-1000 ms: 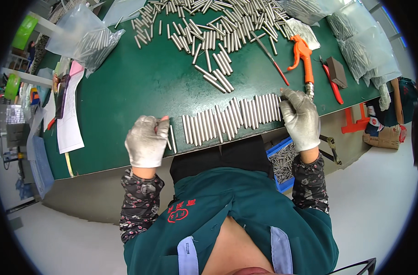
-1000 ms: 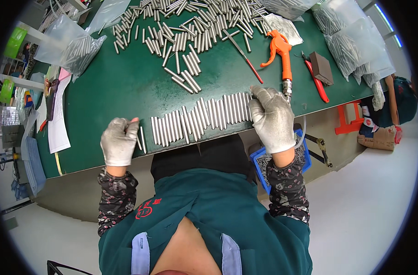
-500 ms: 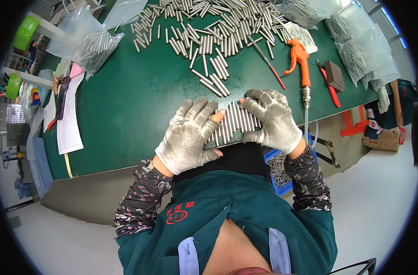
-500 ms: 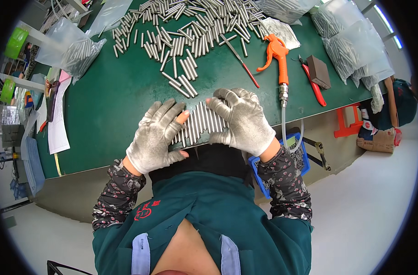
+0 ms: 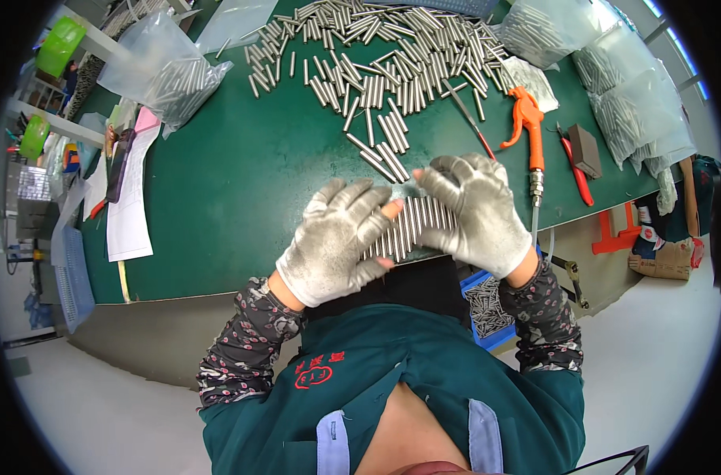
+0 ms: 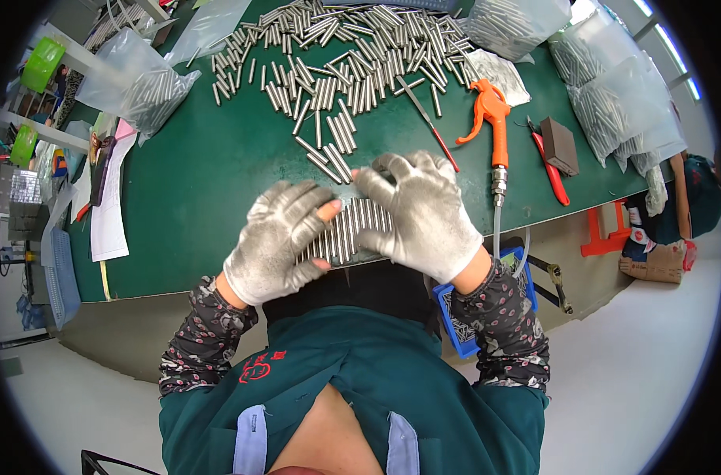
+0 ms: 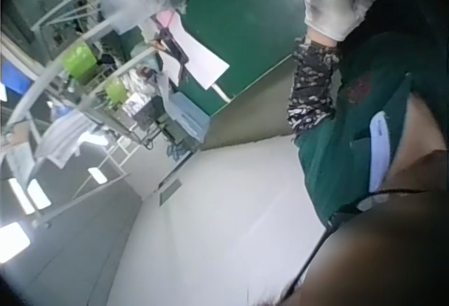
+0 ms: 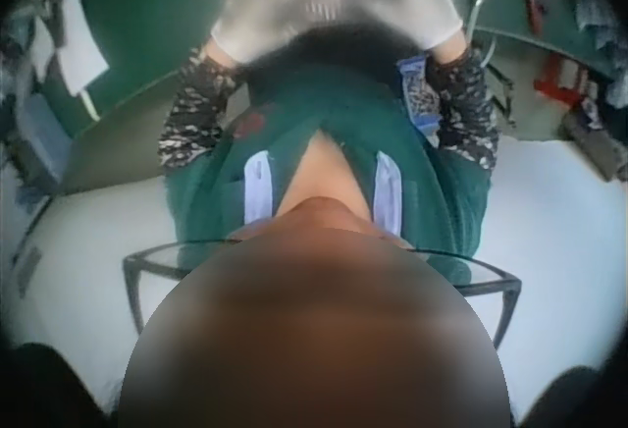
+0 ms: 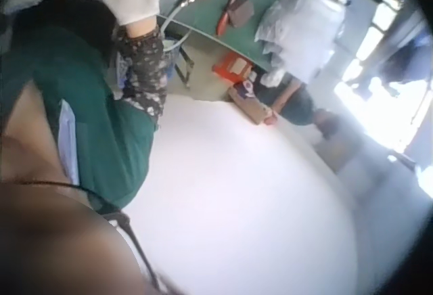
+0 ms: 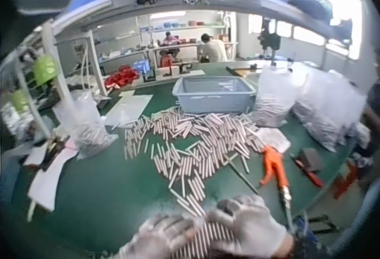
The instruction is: Manually sanding the ends of small metal tubes using a sanding block at an industrial workbench.
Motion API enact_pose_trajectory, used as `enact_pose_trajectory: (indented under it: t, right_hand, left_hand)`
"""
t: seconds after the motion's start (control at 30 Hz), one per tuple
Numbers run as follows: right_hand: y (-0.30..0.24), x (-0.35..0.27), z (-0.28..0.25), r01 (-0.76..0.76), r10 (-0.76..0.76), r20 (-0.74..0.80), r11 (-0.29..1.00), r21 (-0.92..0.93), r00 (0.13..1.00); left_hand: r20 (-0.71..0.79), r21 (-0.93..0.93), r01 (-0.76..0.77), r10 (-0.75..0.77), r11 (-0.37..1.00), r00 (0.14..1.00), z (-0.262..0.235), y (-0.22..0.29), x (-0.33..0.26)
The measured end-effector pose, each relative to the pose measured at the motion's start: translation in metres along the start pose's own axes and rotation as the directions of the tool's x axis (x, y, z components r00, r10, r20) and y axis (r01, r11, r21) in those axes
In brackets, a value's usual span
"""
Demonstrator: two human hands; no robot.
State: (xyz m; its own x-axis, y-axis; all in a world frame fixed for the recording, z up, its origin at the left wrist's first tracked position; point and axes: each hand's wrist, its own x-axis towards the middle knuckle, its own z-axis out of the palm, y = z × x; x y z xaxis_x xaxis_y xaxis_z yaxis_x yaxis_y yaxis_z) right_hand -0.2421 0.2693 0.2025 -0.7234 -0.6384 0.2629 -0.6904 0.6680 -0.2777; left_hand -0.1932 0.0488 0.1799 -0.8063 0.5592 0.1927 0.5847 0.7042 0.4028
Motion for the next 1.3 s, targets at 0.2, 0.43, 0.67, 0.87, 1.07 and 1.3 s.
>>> enact_pose_trajectory:
  t: [0.2,0.43,0.67,0.87,1.07,1.3]
  right_hand:
    - [0.006,0.045,0.032,-0.143,0.145,0.023,0.986,-0.087,0.989]
    - [0.011,0.059,0.035,-0.315,0.319,0.153,0.948,-0.051,0.935]
    - [0.007,0.064,0.032,-0.372,0.368,0.244,0.928,-0.028,0.897]
    - [0.003,0.065,0.037,-0.349,0.369,0.298,0.929,-0.118,0.88]
    - [0.001,0.063,0.035,-0.313,0.348,0.312,0.937,-0.156,0.884]
    - [0.022,0.023,-0.008,-0.409,0.409,0.161,0.912,-0.035,0.898]
  left_hand:
    - [-0.124,0.034,0.106,-0.101,0.994,0.987,-0.004,-0.042,0.035]
    - [-0.106,0.007,0.177,-0.175,0.984,0.979,0.007,-0.055,0.049]
    - [0.006,0.046,0.157,-0.157,0.987,0.988,-0.003,-0.059,0.042]
    - [0.089,0.013,0.389,-0.389,0.921,0.917,-0.014,-0.06,0.024]
    - [0.147,0.05,0.517,-0.518,0.855,0.843,-0.02,-0.053,0.022]
    - [0.075,-0.077,0.567,-0.562,0.82,0.824,-0.033,-0.063,-0.01]
